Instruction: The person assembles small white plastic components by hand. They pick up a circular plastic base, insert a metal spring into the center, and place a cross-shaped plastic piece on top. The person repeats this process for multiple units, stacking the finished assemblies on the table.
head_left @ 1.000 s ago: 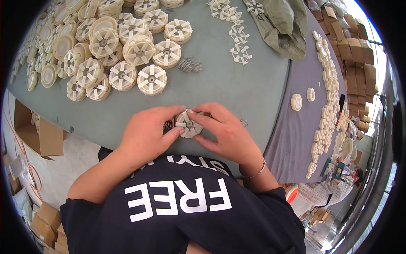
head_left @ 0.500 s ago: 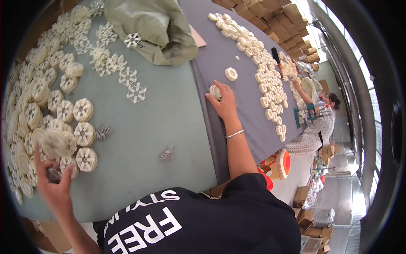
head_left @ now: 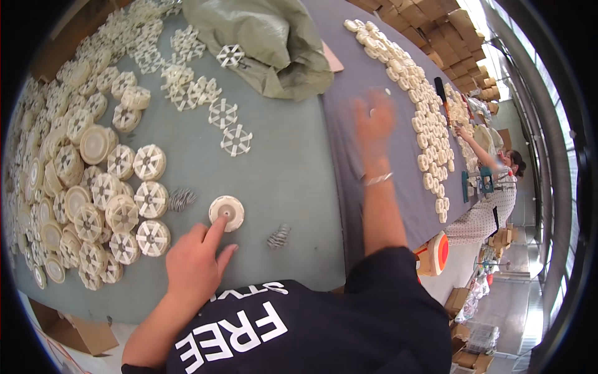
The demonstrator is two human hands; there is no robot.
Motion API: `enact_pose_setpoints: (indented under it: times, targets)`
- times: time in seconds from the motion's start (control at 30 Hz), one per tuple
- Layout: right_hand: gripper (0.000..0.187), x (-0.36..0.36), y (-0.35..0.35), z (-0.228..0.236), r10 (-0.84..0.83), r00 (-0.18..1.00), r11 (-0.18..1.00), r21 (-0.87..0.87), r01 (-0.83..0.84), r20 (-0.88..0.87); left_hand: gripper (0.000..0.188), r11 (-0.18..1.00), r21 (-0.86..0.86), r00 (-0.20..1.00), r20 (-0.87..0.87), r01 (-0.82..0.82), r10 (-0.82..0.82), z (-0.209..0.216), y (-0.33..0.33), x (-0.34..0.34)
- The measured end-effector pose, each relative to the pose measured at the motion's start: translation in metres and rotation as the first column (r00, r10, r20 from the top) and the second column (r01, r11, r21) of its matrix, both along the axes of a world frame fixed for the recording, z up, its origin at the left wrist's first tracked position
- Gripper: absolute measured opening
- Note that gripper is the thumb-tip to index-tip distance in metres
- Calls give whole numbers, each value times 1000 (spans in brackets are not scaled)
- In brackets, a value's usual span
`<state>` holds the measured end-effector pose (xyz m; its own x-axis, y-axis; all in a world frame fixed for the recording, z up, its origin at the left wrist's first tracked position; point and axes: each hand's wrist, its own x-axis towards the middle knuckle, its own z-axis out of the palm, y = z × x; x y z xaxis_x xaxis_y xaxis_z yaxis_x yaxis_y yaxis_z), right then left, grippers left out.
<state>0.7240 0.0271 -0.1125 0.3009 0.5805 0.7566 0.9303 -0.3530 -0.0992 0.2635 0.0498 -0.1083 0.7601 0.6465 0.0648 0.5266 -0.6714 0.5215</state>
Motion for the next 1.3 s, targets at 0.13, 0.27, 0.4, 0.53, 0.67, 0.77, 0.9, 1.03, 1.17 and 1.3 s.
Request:
enact_pose_setpoints:
  times: [0.13,0.27,0.4,0.53,0.67,0.77,0.9,1.03,1.17,1.3]
  targets:
    - [51,181,-83,-35,-426,863,890,-294,347,-271,72,992,-114,984,163,-51,69,-1,3,23]
    - [36,27,-13,-55,-8,937,971,-225,-76,-351,69,994,-18,990,-90,-111,109,1,8,15]
    - [29,-150,-19,-23,386,791,792,-269,-548,-475,70,989,-136,985,-164,-66,44,14,-4,-17]
    - [33,-220,-2,1,565,644,639,-220,-737,-516,63,951,-282,991,-83,-127,108,22,-5,-38]
    - [38,-268,34,5,463,551,518,-293,-804,-694,51,948,-127,946,108,-293,307,18,16,-40]
    - [39,-264,54,-8,514,506,432,-300,-850,-693,53,948,-3,934,168,-319,315,17,28,-40]
    - [37,-248,30,8,379,219,382,-64,-922,-899,57,963,-24,922,285,-268,263,18,28,-20]
    - [36,-251,0,12,135,-179,556,223,-801,-975,52,977,-207,893,431,-42,130,6,33,-9]
    - [32,-247,-15,9,316,-159,480,302,-823,-935,38,800,-598,800,503,51,326,4,37,-15]
    - [31,-260,-19,20,465,-119,464,355,-811,-877,32,403,-894,753,399,193,524,18,32,-19]
